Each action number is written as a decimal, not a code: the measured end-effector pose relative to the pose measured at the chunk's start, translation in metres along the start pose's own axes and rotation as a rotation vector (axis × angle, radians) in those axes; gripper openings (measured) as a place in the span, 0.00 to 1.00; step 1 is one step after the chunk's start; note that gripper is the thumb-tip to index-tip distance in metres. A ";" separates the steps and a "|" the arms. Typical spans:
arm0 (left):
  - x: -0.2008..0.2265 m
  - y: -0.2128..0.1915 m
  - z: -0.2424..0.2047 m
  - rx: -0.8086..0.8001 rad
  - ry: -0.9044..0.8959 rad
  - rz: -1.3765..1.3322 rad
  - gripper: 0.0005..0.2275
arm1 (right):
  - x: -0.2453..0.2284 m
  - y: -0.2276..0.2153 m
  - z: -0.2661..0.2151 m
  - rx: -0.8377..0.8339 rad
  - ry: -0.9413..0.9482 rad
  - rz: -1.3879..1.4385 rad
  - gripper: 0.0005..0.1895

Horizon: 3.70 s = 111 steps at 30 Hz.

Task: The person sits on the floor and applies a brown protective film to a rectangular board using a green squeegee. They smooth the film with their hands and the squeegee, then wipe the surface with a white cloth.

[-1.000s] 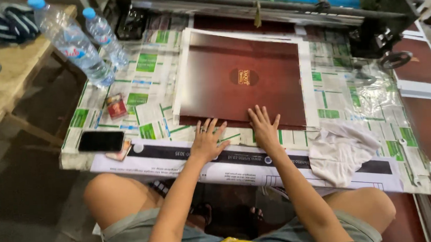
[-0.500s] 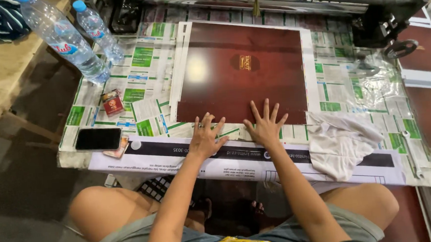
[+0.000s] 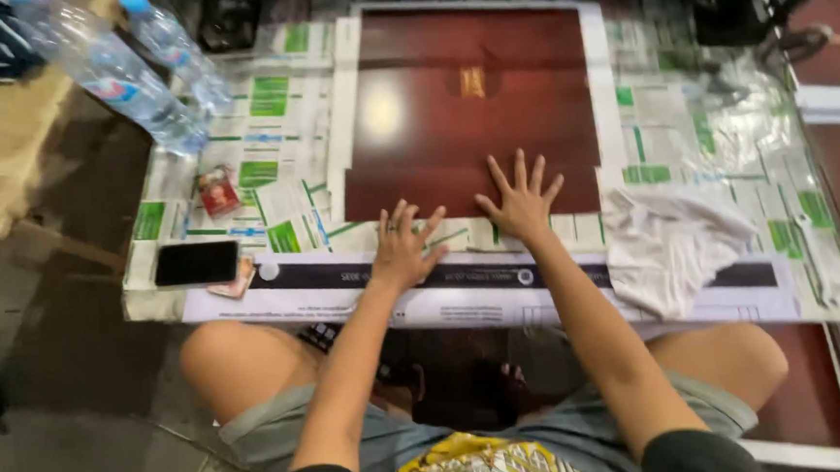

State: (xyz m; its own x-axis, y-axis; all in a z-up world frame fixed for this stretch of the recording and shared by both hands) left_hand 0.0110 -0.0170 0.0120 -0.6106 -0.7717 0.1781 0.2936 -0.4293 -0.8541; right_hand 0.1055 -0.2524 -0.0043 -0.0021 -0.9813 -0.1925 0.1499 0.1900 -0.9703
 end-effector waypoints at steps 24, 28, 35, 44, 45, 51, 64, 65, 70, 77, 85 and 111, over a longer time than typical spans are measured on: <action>-0.018 -0.022 0.011 -0.011 -0.006 -0.042 0.22 | -0.003 0.013 0.116 -0.067 -0.027 0.031 0.46; -0.042 -0.007 0.025 0.014 0.026 0.008 0.20 | -0.017 -0.001 0.168 -0.122 0.013 0.041 0.46; -0.030 -0.013 0.022 0.011 -0.035 0.002 0.20 | -0.010 0.013 0.110 -0.045 -0.100 0.030 0.50; -0.025 -0.004 0.021 -0.013 0.024 0.111 0.21 | -0.003 -0.024 0.012 0.051 -0.361 -0.164 0.46; -0.020 -0.007 0.016 -0.004 0.032 0.113 0.21 | -0.005 -0.027 0.011 0.062 -0.358 -0.168 0.46; -0.003 -0.021 0.005 -0.082 0.224 0.255 0.22 | -0.026 -0.053 0.027 0.154 -0.665 -0.439 0.42; -0.025 -0.023 0.004 -0.043 0.055 0.020 0.25 | -0.025 -0.049 0.014 0.379 -0.177 0.053 0.30; -0.022 -0.016 -0.003 -0.054 0.015 0.007 0.27 | -0.014 -0.016 0.013 0.241 -0.156 -0.068 0.37; -0.026 -0.011 -0.002 -0.063 0.042 0.052 0.29 | -0.023 -0.021 -0.010 0.087 -0.072 0.017 0.32; -0.032 -0.025 -0.003 -0.102 0.028 0.053 0.27 | -0.004 0.006 -0.005 -0.032 -0.038 -0.056 0.39; -0.035 -0.030 0.004 -0.062 -0.014 0.022 0.26 | -0.006 -0.002 0.046 -0.127 -0.022 -0.061 0.40; -0.032 -0.032 0.008 -0.089 -0.015 -0.005 0.26 | 0.002 0.008 0.165 -0.125 -0.035 -0.007 0.44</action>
State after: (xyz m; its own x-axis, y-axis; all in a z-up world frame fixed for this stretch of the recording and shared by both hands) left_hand 0.0269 0.0177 0.0378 -0.6004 -0.7769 0.1893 0.2234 -0.3903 -0.8932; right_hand 0.2698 -0.2584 0.0120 0.0326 -0.9827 -0.1823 0.0252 0.1831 -0.9828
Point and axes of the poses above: each hand's wrist, its own z-axis towards the middle knuckle, its own y-axis out of the palm, x = y × z, the point moved 5 cm from there along z, towards the middle knuckle, and after that the axes turned 9 degrees about y, right-handed, at the moved point
